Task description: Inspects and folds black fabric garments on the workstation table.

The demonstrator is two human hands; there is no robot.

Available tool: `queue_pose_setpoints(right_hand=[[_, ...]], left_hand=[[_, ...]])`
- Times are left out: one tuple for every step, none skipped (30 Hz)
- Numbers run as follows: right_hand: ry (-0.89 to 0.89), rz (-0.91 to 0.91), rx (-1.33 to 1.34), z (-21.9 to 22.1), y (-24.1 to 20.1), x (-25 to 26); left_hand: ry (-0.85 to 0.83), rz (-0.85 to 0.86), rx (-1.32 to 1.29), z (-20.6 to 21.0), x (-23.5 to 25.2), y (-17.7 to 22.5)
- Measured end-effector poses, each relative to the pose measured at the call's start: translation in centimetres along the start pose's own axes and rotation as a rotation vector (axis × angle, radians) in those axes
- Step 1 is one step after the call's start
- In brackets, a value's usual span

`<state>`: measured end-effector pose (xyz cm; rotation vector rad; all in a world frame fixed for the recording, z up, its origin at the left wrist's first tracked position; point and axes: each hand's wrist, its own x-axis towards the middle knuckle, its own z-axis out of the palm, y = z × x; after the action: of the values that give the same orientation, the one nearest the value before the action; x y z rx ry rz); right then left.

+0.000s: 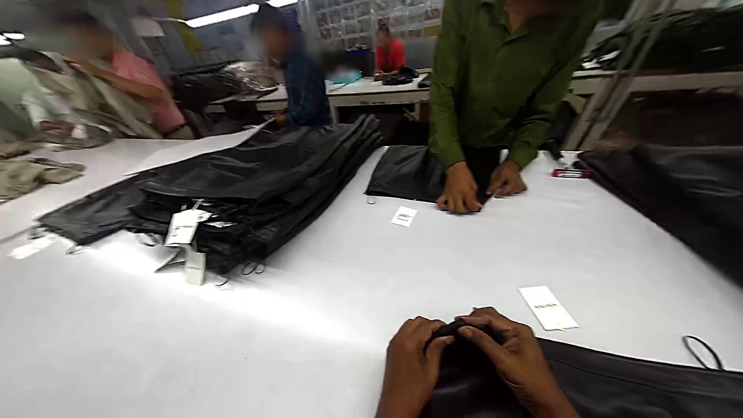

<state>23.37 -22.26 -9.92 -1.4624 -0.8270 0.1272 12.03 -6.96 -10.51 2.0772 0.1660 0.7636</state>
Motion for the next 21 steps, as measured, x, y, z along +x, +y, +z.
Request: queue_pose_setpoints(right_hand=[[-0.024,0.032,0.022,-0.3,-0.1,0.0],[-0.051,0.060,0.043,-0.5,-0.2,0.0],[-0.081,0.083,0.061,-0.7,-0.3,0.0],[-0.105,0.101,0.069,-0.9,-0.3,0.0],[-0.121,0.113,0.071,-1.0,-0.3,0.0],[-0.127,0.118,0.069,-1.0,-0.3,0.0],[-0.124,0.118,0.062,-0.9,-0.3,0.0],[-0.117,0.114,0.052,-0.9,-0.3,0.0],[-0.109,0.106,0.040,-0.7,-0.2,0.0],[-0.101,0.099,0.030,-0.6,-0.2,0.1],[-0.089,0.094,0.022,-0.5,-0.2,0.1],[-0.077,0.091,0.014,-0.4,-0.2,0.1],[-0.068,0.090,0.008,-0.3,-0.2,0.0],[-0.060,0.086,0.002,-0.2,-0.1,0.1],[-0.054,0.081,-0.004,-0.1,-0.1,0.0],[-0.049,0.074,-0.011,0.0,-0.1,0.0],[-0.045,0.069,-0.015,0.1,-0.1,0.0],[-0.042,0.067,-0.017,0.2,-0.1,0.1],[-0.042,0.069,-0.017,0.2,-0.2,0.1],[-0.041,0.070,-0.019,0.3,-0.2,0.1],[-0.038,0.069,-0.027,0.2,-0.2,0.0]], left_hand=[[-0.003,-0.005,0.004,0.1,0.0,-0.1],[-0.007,-0.006,0.011,0.1,0.0,-0.2],[-0.009,-0.007,0.024,0.1,0.0,-0.3],[-0.010,-0.008,0.034,0.1,0.0,-0.4],[-0.008,-0.008,0.040,0.1,0.0,-0.4],[-0.009,-0.010,0.041,0.0,0.0,-0.4],[-0.008,-0.011,0.044,0.0,0.0,-0.4],[-0.009,-0.012,0.046,0.0,0.0,-0.4],[-0.011,-0.014,0.049,0.0,0.0,-0.4],[-0.016,-0.016,0.050,-0.1,0.0,-0.4],[-0.019,-0.019,0.050,-0.1,0.0,-0.3],[-0.021,-0.022,0.049,-0.1,0.0,-0.3],[-0.022,-0.024,0.047,-0.1,0.0,-0.3],[-0.021,-0.024,0.047,-0.1,-0.1,-0.4],[-0.018,-0.021,0.048,-0.1,-0.1,-0.4],[-0.018,-0.021,0.046,-0.2,-0.1,-0.4],[-0.018,-0.022,0.046,-0.2,-0.1,-0.5],[-0.020,-0.025,0.045,-0.3,-0.1,-0.5],[-0.024,-0.028,0.045,-0.3,-0.1,-0.4],[-0.025,-0.030,0.045,-0.3,-0.1,-0.4],[-0.028,-0.033,0.044,-0.3,-0.1,-0.3]])
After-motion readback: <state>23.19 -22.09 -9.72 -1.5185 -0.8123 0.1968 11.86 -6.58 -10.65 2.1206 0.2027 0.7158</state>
